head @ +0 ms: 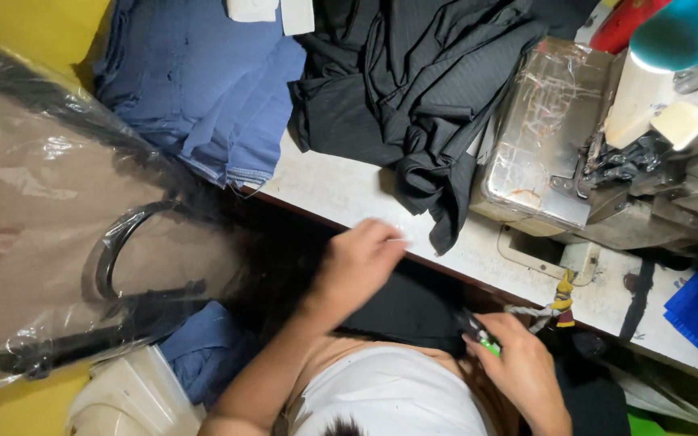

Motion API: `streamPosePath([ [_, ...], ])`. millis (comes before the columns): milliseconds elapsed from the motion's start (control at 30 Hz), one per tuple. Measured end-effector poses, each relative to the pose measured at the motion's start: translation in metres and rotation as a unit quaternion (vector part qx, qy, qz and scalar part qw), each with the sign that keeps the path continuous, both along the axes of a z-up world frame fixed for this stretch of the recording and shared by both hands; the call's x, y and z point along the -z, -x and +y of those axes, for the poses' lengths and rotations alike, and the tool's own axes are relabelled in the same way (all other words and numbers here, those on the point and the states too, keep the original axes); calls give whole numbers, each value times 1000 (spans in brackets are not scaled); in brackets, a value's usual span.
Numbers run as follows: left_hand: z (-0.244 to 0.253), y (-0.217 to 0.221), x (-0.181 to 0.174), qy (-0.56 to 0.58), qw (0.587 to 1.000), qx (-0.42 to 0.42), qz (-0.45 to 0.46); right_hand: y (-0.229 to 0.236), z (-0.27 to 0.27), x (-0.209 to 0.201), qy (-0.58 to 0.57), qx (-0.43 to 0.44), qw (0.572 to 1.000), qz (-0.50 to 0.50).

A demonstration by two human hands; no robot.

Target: Trimming loose threads from black fabric pieces using hand nippers at a sewing workstation

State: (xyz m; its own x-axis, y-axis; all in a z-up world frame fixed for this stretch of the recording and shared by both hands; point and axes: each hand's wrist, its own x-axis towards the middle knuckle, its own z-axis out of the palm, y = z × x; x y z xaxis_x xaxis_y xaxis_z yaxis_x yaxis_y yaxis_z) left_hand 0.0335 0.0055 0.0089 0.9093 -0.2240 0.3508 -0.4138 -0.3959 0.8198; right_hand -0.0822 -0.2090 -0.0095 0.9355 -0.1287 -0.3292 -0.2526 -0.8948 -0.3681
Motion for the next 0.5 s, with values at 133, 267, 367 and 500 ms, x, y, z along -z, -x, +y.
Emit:
streamPosePath([
  [133, -67, -23, 1, -108, 994, -7, 28, -2, 3, -35, -82, -14, 981, -176],
  [267, -78, -40, 27, -168, 977, -111, -67, -3, 5, -41, -165, 102, 972, -132],
  [367, -47, -45, 30, -12, 995, -85, -50, -2, 7, -29, -199, 79, 966, -143],
  [500, -22, -39, 15, 383, 899, 75, 198, -11, 15, -32, -198, 15, 961, -193],
])
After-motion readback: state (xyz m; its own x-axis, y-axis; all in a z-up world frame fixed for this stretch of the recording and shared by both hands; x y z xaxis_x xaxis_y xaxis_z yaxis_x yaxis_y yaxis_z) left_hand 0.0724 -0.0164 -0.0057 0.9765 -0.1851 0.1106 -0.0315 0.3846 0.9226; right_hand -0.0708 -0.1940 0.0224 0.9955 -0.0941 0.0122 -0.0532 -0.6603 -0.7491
